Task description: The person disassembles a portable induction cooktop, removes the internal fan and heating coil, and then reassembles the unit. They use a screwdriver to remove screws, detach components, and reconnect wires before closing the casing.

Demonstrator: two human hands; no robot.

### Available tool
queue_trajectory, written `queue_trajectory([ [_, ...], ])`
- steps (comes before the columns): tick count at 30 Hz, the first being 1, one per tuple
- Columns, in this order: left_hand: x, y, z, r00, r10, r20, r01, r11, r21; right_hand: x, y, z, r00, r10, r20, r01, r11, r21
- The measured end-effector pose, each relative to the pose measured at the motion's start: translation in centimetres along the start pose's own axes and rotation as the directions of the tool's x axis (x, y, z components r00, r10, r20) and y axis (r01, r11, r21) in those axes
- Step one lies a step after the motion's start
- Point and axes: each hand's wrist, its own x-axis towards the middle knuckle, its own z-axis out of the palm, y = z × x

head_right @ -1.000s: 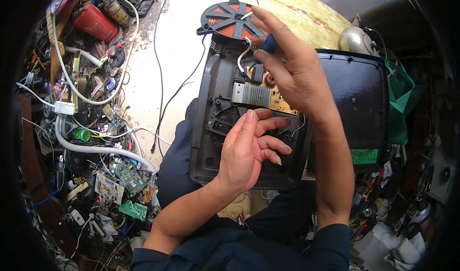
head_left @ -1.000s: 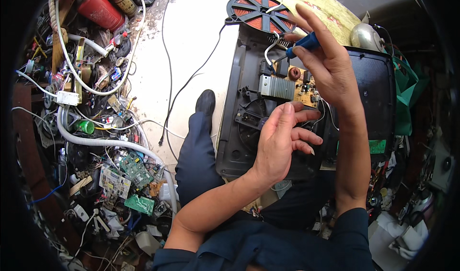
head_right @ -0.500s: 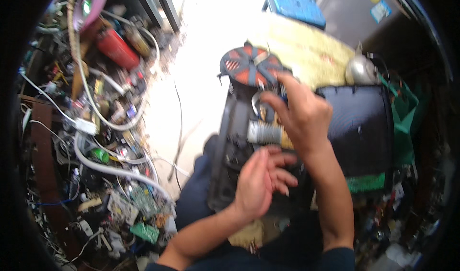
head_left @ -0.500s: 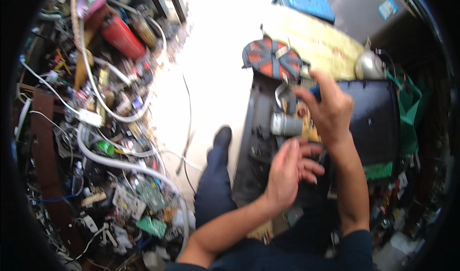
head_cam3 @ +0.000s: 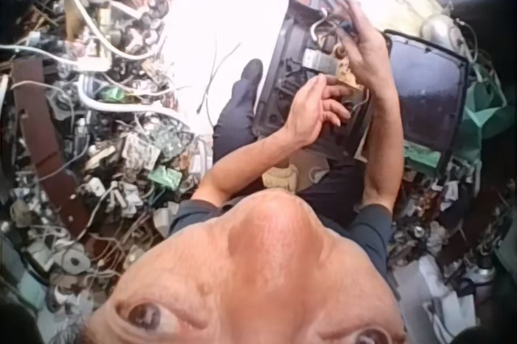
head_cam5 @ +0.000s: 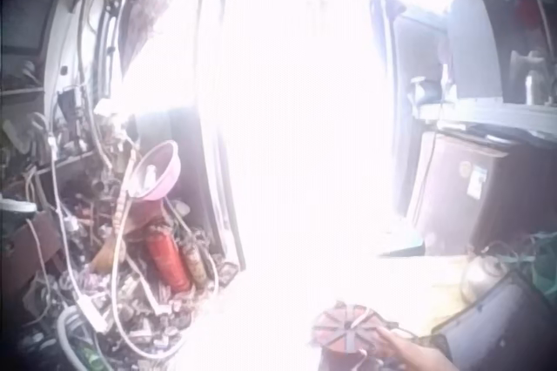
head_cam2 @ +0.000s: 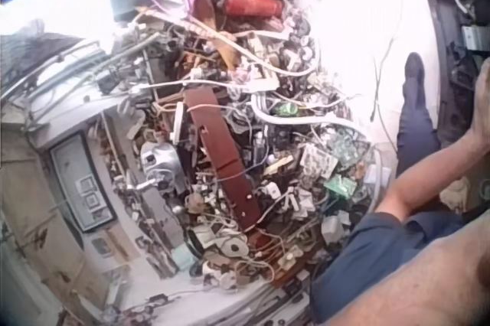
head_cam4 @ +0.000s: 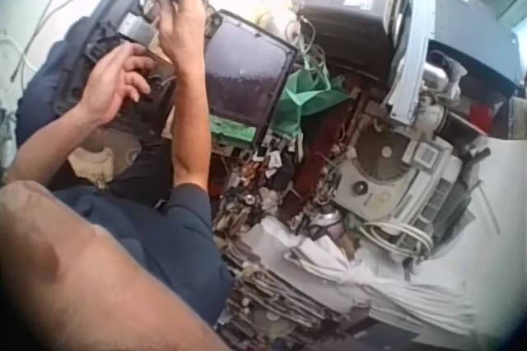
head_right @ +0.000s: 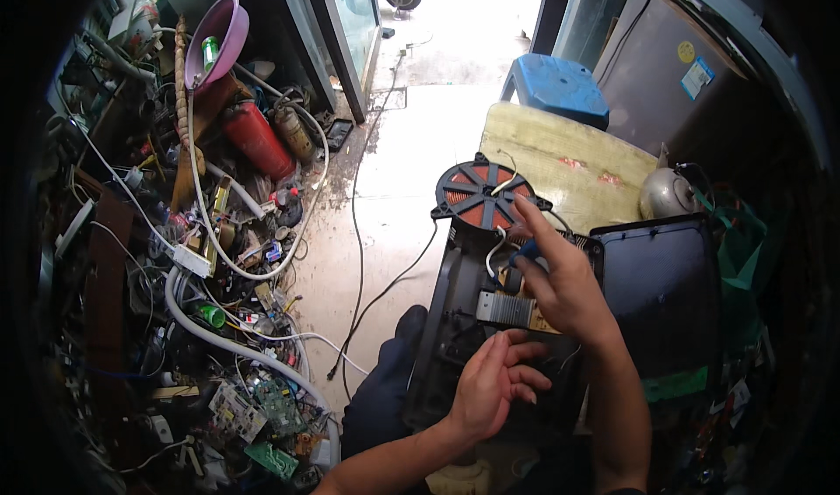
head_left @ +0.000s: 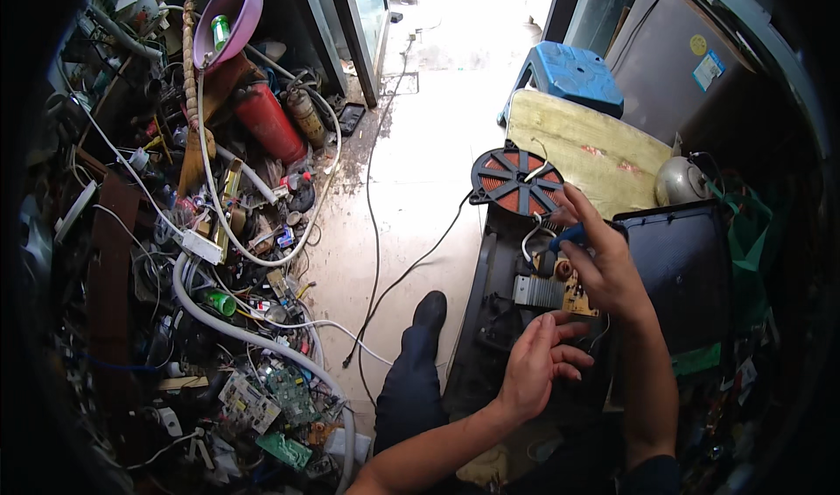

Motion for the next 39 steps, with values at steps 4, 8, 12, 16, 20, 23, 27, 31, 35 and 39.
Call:
queue_trajectory([
  [4, 0.6, 0.0, -0.2, 1.000, 0.004, 0.013, -0.004, 1.000, 0.010, 0.4, 1.2, 0.6, 0.976, -0.190, -0.110, 0.120, 0.882, -0.456],
  [8, 0.4, 0.1, 0.1, 0.999, 0.017, 0.032, -0.018, 1.000, 0.019, 0.1, 0.1, 0.1, 0.998, -0.049, -0.044, 0.036, 0.968, -0.247],
  [12, 0.5, 0.4, 0.2, 0.999, 0.020, 0.035, -0.020, 1.000, 0.012, 0.1, 2.0, 1.1, 0.993, -0.047, -0.107, 0.017, 0.964, -0.266],
  [16, 0.5, 0.3, -0.1, 0.999, 0.028, 0.034, -0.027, 1.000, -0.014, 0.2, 1.1, 0.9, 0.985, -0.134, -0.110, 0.068, 0.883, -0.464],
  [20, 0.4, 0.2, 0.1, 1.000, 0.014, 0.027, -0.014, 1.000, 0.006, 0.0, 2.3, 1.0, 0.995, -0.013, -0.099, 0.012, 1.000, -0.008],
  [23, 0.5, 0.2, 0.0, 1.000, 0.015, 0.025, -0.015, 1.000, 0.012, -0.2, 2.5, 1.3, 0.991, -0.035, -0.125, -0.002, 0.958, -0.286],
  [27, 0.7, 0.1, 0.1, 1.000, 0.018, 0.024, -0.018, 1.000, 0.006, 0.2, 2.8, 1.0, 0.958, -0.232, -0.168, 0.177, 0.941, -0.288],
  [31, 0.8, 0.0, 0.1, 1.000, -0.003, 0.030, 0.002, 1.000, 0.012, -0.2, 2.7, 0.8, 0.996, 0.065, -0.062, -0.055, 0.988, 0.144],
  [35, 0.8, -0.3, 0.0, 0.999, -0.015, 0.029, 0.015, 1.000, 0.009, -0.3, 2.2, 0.7, 0.993, -0.022, -0.119, -0.029, 0.913, -0.407],
  [39, 0.7, -0.2, 0.1, 0.999, -0.026, 0.048, 0.024, 0.999, 0.034, -0.3, 2.4, 1.2, 0.994, -0.020, -0.109, 0.022, 1.000, 0.021],
])
